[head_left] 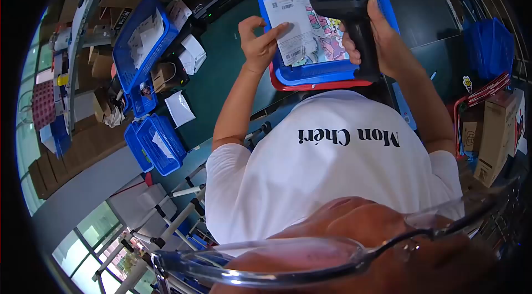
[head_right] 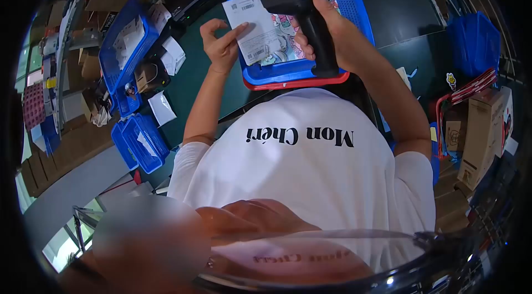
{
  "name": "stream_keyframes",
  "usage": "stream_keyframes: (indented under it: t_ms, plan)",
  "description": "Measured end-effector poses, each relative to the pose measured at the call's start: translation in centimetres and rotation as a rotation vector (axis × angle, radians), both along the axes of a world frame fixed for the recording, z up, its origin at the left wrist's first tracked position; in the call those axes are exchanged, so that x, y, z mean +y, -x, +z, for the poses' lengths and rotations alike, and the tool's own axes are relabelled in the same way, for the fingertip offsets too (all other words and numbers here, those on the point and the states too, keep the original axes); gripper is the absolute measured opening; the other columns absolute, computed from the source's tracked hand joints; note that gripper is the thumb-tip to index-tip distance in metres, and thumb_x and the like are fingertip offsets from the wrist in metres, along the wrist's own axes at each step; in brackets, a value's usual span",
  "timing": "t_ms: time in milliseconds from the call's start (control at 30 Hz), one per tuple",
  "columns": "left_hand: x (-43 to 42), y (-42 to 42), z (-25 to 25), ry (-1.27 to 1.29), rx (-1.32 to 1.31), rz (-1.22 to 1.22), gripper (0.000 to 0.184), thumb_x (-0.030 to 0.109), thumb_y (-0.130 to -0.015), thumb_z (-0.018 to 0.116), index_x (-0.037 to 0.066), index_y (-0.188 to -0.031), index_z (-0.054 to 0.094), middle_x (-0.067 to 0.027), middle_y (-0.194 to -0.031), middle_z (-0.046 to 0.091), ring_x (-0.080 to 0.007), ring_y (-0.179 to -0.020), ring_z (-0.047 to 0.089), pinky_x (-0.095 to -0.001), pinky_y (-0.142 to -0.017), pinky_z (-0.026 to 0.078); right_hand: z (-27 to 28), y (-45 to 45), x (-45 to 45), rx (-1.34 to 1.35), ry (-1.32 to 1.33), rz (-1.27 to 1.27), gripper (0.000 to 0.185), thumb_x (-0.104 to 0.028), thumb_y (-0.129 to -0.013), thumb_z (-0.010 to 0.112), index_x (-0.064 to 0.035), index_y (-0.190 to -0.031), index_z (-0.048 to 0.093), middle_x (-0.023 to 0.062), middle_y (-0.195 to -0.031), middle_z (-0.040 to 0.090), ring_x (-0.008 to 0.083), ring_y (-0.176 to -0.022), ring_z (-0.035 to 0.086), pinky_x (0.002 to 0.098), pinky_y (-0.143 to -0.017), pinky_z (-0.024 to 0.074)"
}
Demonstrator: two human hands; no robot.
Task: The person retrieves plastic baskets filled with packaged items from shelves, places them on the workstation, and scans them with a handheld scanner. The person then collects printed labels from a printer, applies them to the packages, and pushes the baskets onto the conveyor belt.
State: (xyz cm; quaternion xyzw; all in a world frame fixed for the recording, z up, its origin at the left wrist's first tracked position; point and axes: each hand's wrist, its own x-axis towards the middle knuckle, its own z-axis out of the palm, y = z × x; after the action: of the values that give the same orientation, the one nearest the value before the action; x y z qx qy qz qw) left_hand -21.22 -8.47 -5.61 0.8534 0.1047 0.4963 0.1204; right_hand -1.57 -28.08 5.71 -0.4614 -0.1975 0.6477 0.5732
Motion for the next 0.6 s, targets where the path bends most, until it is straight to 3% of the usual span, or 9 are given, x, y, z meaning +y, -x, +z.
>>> stream_keyframes:
  t_ms: [200,300,367,433,467,500,533,600]
  plan:
    - [0.5,-0.8,-0.6,0.068,-0.005,-0.011,0.040,-0.004,-0.056,0.072,0.019,-0.089,0.077,-0.0039,-0.082,0.051,-0.0224,-0.082,0.053,-0.0345,-0.069,0.044,-0.9,-2.2,1.5,-0.132,-0.005,-0.110,0.072,-0.071,-0.092,0.028,-0.0043,-0.104,0.052,0.0048,-0.069,0.053,0.0129,-0.057,0.053,0.0261,-0.055,0.0464]
    - [0.2,-1.6,-1.4,0.107,0.441,0.024,0.028,0.004,-0.067,0.067,0.020,-0.088,0.076,-0.0004,-0.073,0.055,-0.0208,-0.077,0.055,-0.0357,-0.069,0.037,-3.5,-5.4,5.9,-0.180,0.077,-0.204,0.063,-0.064,-0.090,0.047,-0.0018,-0.096,0.057,0.0058,-0.069,0.057,0.0115,-0.056,0.056,0.0258,-0.052,0.0495]
    - [-0.1,-1.9,-2.1,0.149,0.616,0.024,0.032,0.007,-0.070,0.065,0.020,-0.097,0.075,-0.0039,-0.077,0.058,-0.0226,-0.076,0.057,-0.0377,-0.070,0.039,-4.2,-5.5,8.6,-0.310,0.318,-0.157,0.058,-0.068,-0.088,0.046,-0.0113,-0.079,0.055,0.0002,-0.057,0.052,0.0104,-0.042,0.047,0.0229,-0.039,0.0390]
    - [0.1,-1.4,-1.5,0.187,0.681,0.046,0.032,0.008,-0.071,0.064,0.020,-0.099,0.075,-0.0048,-0.076,0.059,-0.0231,-0.075,0.058,-0.0380,-0.070,0.040,-4.8,-5.7,9.2,-0.255,0.329,-0.104,0.055,-0.065,-0.087,0.053,-0.0106,-0.079,0.055,0.0007,-0.056,0.050,0.0105,-0.041,0.045,0.0253,-0.038,0.0382]
    - [0.3,-1.2,-1.0,0.221,0.749,0.064,0.032,0.009,-0.073,0.063,0.019,-0.101,0.074,-0.0057,-0.076,0.060,-0.0236,-0.073,0.058,-0.0382,-0.070,0.040,-4.8,-6.0,9.0,-0.345,0.295,-0.050,0.060,-0.066,-0.086,0.054,-0.0062,-0.082,0.057,0.0029,-0.061,0.054,0.0100,-0.047,0.050,0.0239,-0.042,0.0433]
    - [0.8,-0.9,-0.6,0.226,0.747,0.064,0.032,0.009,-0.073,0.063,0.019,-0.101,0.074,-0.0057,-0.076,0.060,-0.0236,-0.073,0.058,-0.0382,-0.070,0.040,-4.9,-6.1,8.8,-0.433,0.261,0.003,0.065,-0.067,-0.085,0.054,-0.0017,-0.085,0.058,0.0051,-0.065,0.058,0.0096,-0.052,0.055,0.0224,-0.047,0.0484]
    - [1.5,-0.5,-0.1,0.251,0.715,0.075,0.033,0.008,-0.072,0.063,0.018,-0.101,0.074,-0.0053,-0.076,0.060,-0.0233,-0.075,0.059,-0.0381,-0.069,0.040,-4.4,-5.7,8.8,-0.470,0.249,-0.010,0.068,-0.072,-0.081,0.054,-0.0032,-0.077,0.058,0.0045,-0.061,0.057,0.0088,-0.049,0.055,0.0199,-0.045,0.0474]
    - [2.8,-0.4,1.9,0.230,0.634,0.110,0.032,0.009,-0.072,0.062,0.015,-0.101,0.073,-0.0055,-0.076,0.060,-0.0241,-0.076,0.061,-0.0384,-0.068,0.040,-4.0,-5.6,8.8,-0.480,0.260,-0.014,0.069,-0.072,-0.081,0.054,-0.0034,-0.076,0.058,0.0044,-0.061,0.057,0.0091,-0.049,0.055,0.0200,-0.045,0.0471]
